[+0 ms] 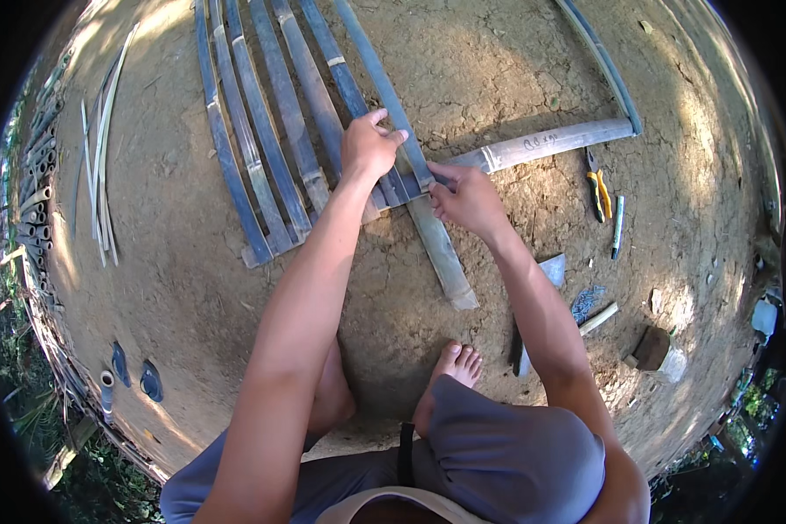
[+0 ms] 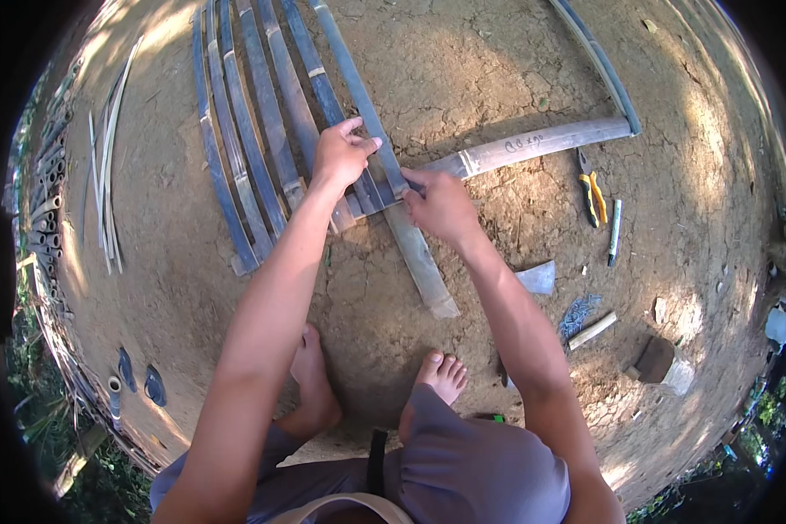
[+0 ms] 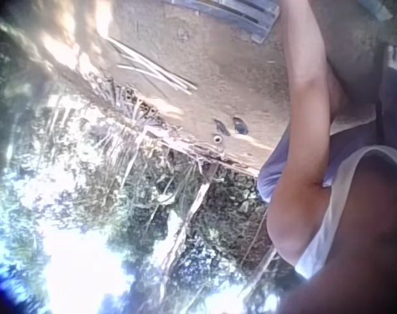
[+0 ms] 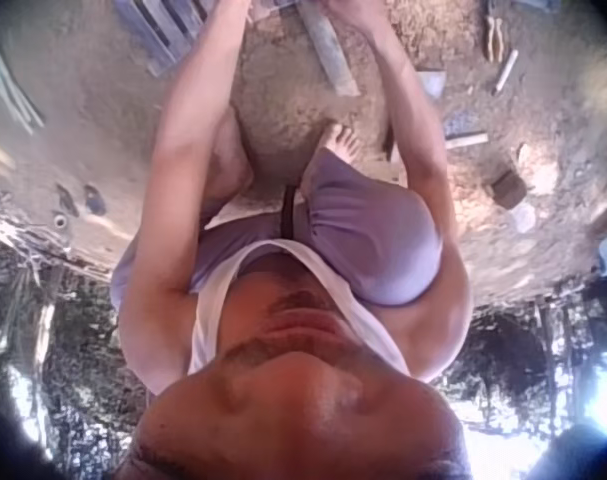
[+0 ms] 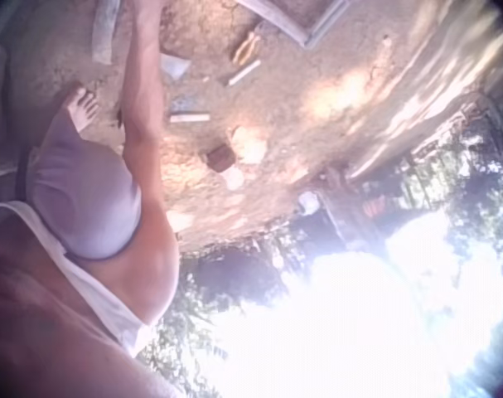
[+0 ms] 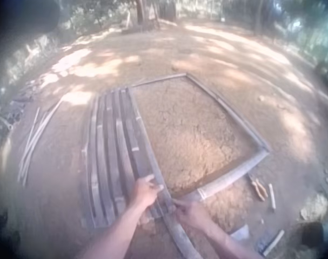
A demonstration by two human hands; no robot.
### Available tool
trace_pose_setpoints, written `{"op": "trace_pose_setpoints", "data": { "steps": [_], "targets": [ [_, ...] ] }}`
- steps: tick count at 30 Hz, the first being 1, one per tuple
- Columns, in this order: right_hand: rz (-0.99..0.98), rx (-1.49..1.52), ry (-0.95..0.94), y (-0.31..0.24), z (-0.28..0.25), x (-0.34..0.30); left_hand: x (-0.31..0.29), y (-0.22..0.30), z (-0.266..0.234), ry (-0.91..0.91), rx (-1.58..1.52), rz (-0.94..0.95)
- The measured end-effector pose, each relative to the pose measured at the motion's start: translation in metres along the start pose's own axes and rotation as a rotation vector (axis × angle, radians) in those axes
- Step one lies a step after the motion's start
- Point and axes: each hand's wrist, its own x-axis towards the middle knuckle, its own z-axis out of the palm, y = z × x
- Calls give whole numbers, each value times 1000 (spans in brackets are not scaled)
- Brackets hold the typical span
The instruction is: The person nails thin bamboo strips onto a rectangular bamboo frame on the ground using an axe and small nails, then cuts a strip with a pair of snips.
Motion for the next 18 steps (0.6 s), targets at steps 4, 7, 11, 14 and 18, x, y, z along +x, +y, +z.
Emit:
{"op": "trace_pose_setpoints", "data": {
  "steps": [4,7,11,14,18],
  "targets": [
    [-66,-37,66,0,3,0,1,1,1,-17,-77,47],
    [-46,-29,73,-3,3,-3,-2,5,0,-46,-107,3],
    [-50,-15,78,-1,7,-5,0,6,-3,-61,-126,-77],
    [-53,33,91,1,9,-8,-3,6,-1,-70,-121,-77],
    [-52,45,99,8,11,-6,-5,9,2,-44,-169,-96]
  ]
}}
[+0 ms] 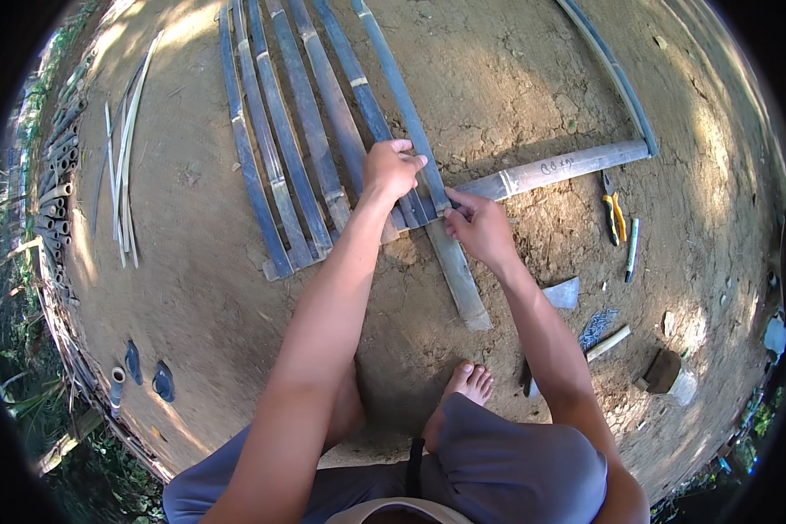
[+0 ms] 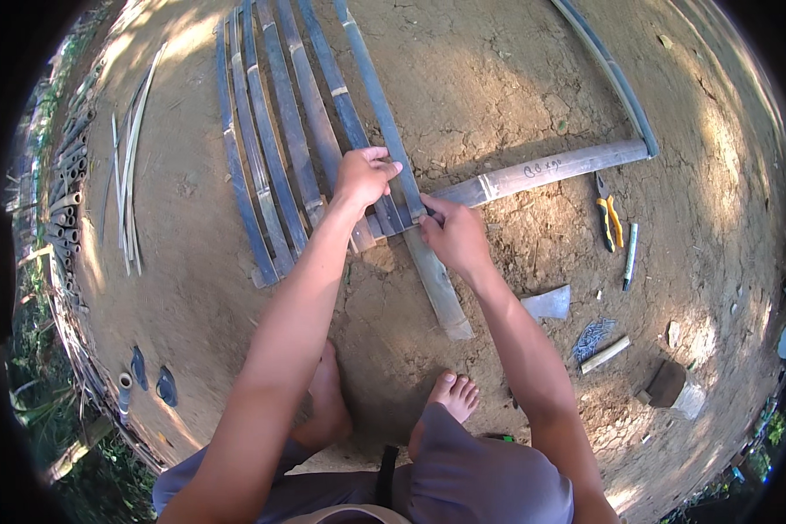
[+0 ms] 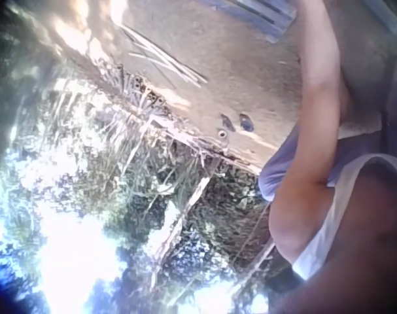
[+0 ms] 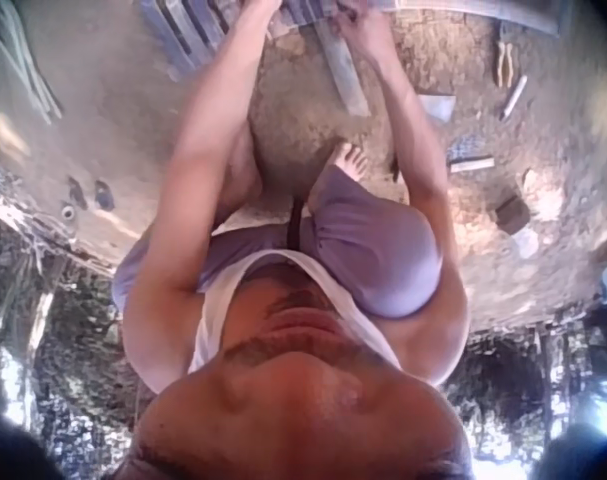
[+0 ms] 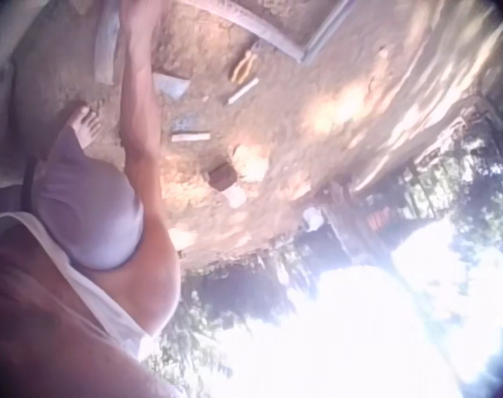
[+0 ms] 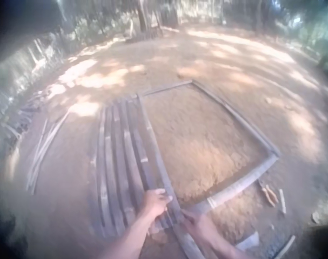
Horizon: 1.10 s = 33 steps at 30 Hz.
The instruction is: The person nails thin bamboo strips onto a rectangular bamboo frame on the ground using an axe and small nails, then cuts a strip with a pair of snips.
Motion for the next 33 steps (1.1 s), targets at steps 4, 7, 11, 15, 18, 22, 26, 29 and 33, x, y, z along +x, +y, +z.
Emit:
{"op": "trace_pose_setpoints", "data": {
  "steps": [4,7,11,15,18,22,26,29,33],
  "targets": [
    [-32,40,-15,6,8,-2,-2,-10,-4,-17,-74,-14],
    [-46,83,15,2,-3,1,-3,7,3,40,0,2],
    [-28,45,17,3,-2,-4,9,-20,13,63,20,57],
    [-35,56,-1,7,4,-2,6,-25,6,62,-17,47],
    [-32,79,-18,9,4,-3,2,-25,6,43,-75,50],
    [-20,110,-23,6,5,-4,2,-30,5,45,-109,82],
    [-15,83,-21,9,1,-7,-2,-23,8,59,-98,67],
    [-24,105,-17,4,3,-7,0,-22,4,53,-69,51],
    [-53,22,-20,6,1,-5,2,-21,2,64,-4,60]
  ]
}}
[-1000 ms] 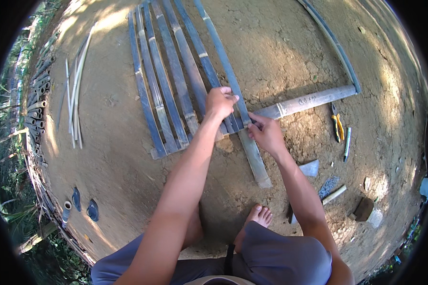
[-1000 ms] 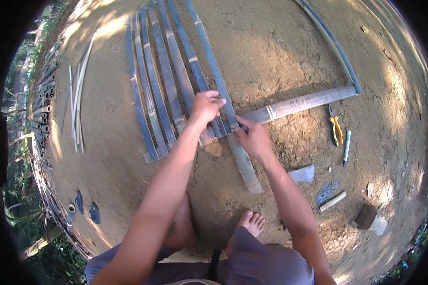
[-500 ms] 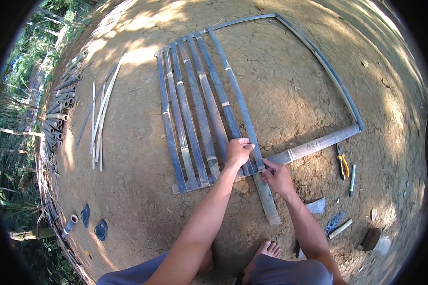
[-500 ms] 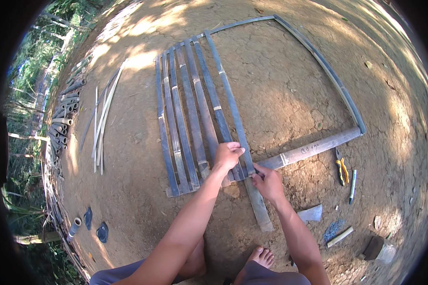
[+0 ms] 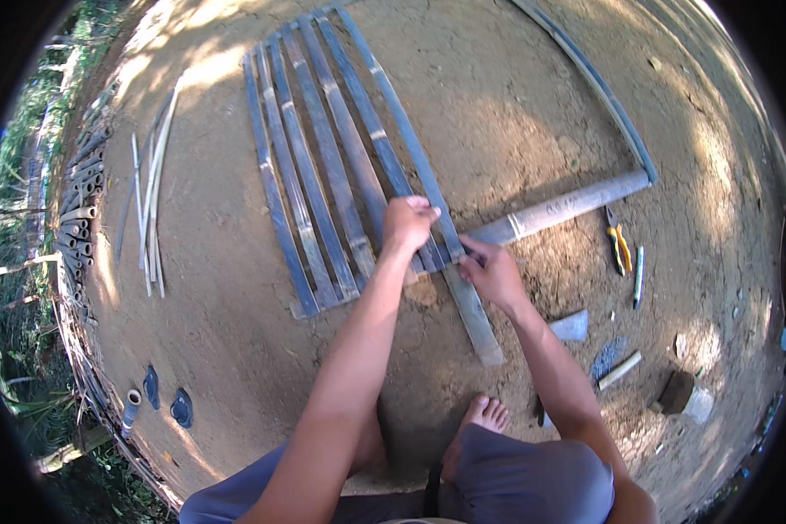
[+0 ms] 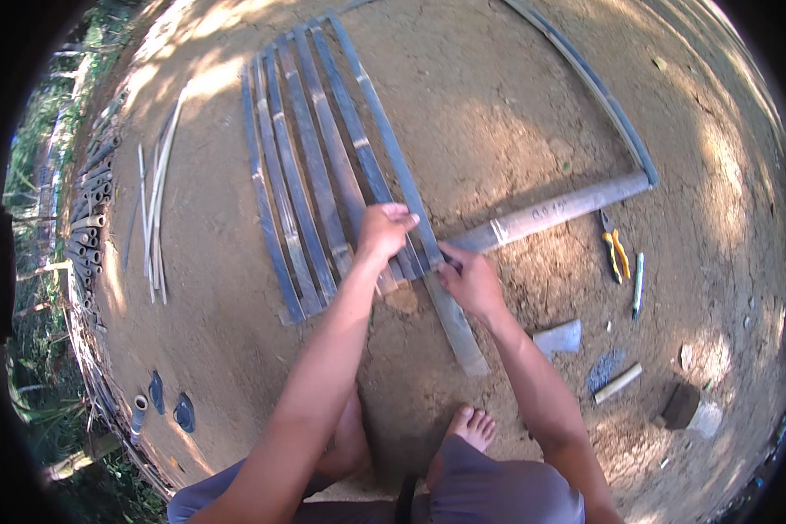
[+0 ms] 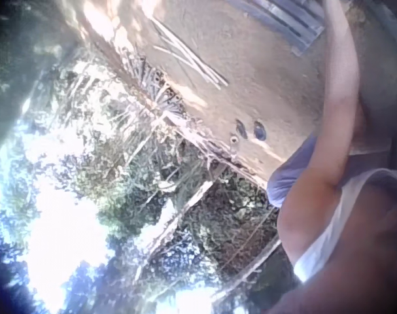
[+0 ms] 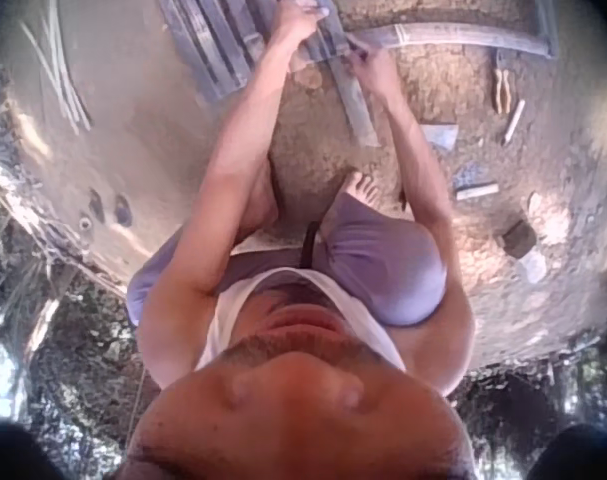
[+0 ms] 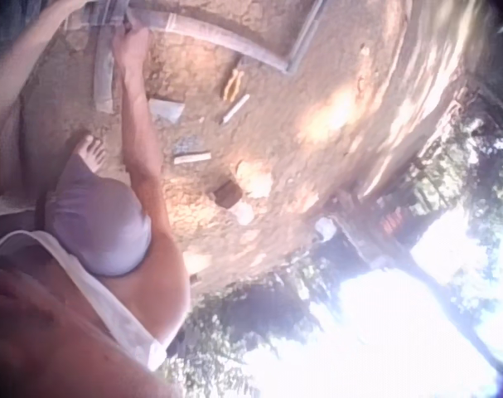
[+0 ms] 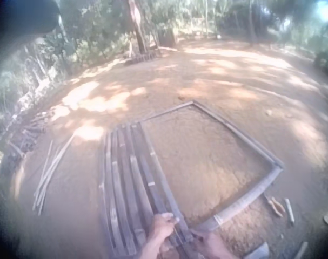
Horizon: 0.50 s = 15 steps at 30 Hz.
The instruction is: The person nails thin bamboo strips onto a rectangular bamboo frame on the ground using an axe and small nails, then cuts a strip with a pair of snips.
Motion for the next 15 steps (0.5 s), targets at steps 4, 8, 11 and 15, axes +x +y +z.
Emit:
{"op": "trace_pose_setpoints", "data": {
  "steps": [4,8,11,15],
  "targets": [
    [32,87,7,4,5,-2,-5,20,-9,-69,-54,-76],
    [69,105,-11,2,3,-1,-11,26,-9,-68,-75,-73],
    [71,85,-3,-1,1,0,-11,28,-8,-61,-74,-58],
    [90,38,10,-10,-3,-8,-13,24,-4,-64,-69,-66]
  ]
}}
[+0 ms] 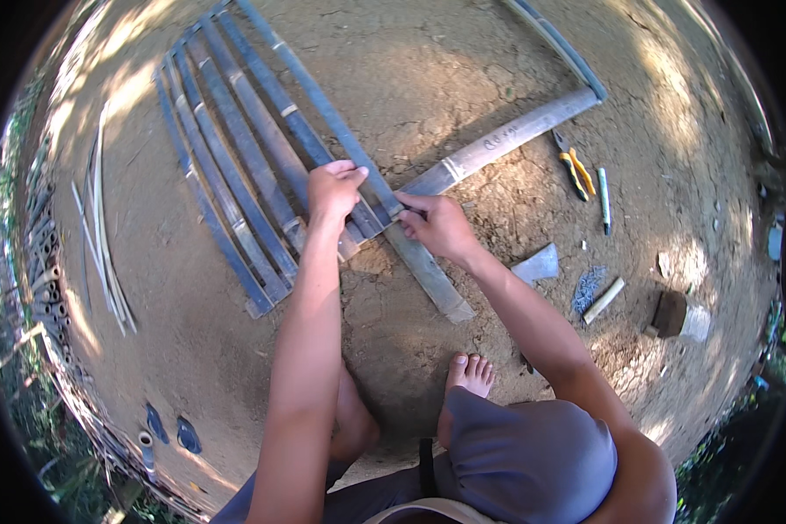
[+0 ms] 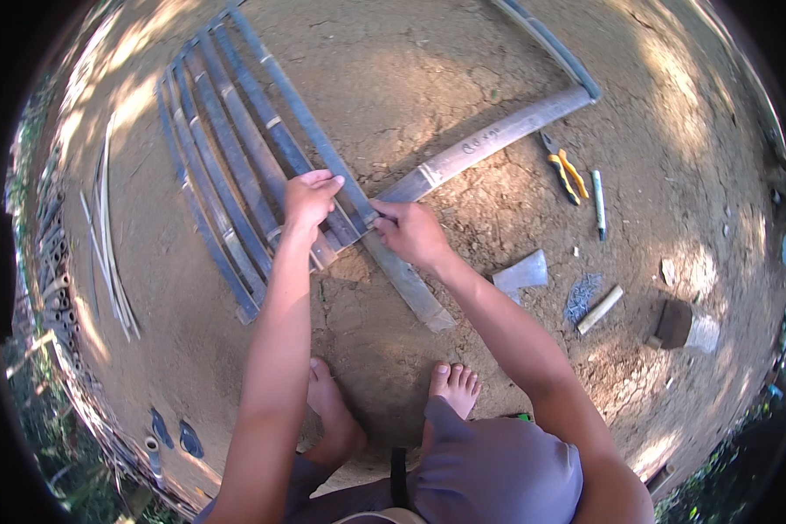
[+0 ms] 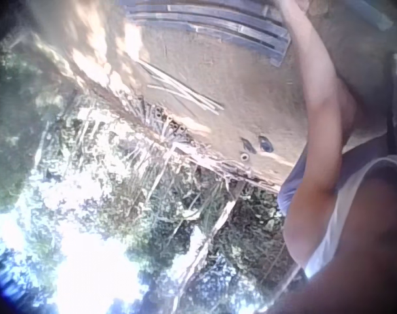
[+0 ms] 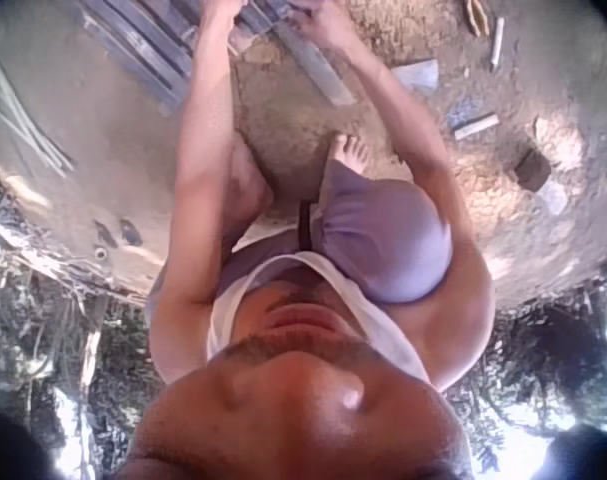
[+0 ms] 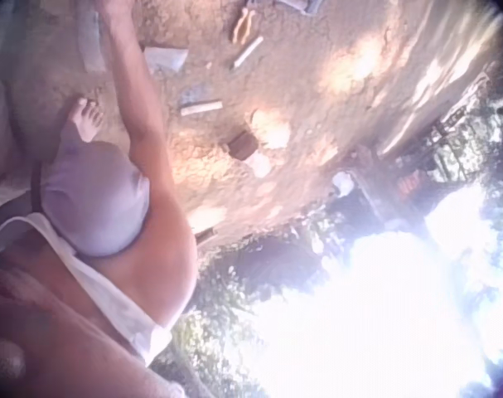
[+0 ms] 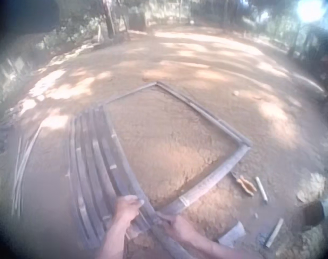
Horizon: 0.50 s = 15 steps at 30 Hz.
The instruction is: The person nails thin bamboo strips onto a rectangular bamboo frame on the ground using an axe and small nails, then cuts a strip with a pair of snips.
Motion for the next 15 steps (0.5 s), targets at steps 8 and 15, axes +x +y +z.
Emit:
{"op": "trace_pose_setpoints", "data": {
  "steps": [8,15],
  "targets": [
    [-236,-248,135,15,5,-4,5,-9,-1,-6,41,7],
    [-241,-56,285,0,-28,-61,5,-6,-19,176,144,181]
  ]
}}
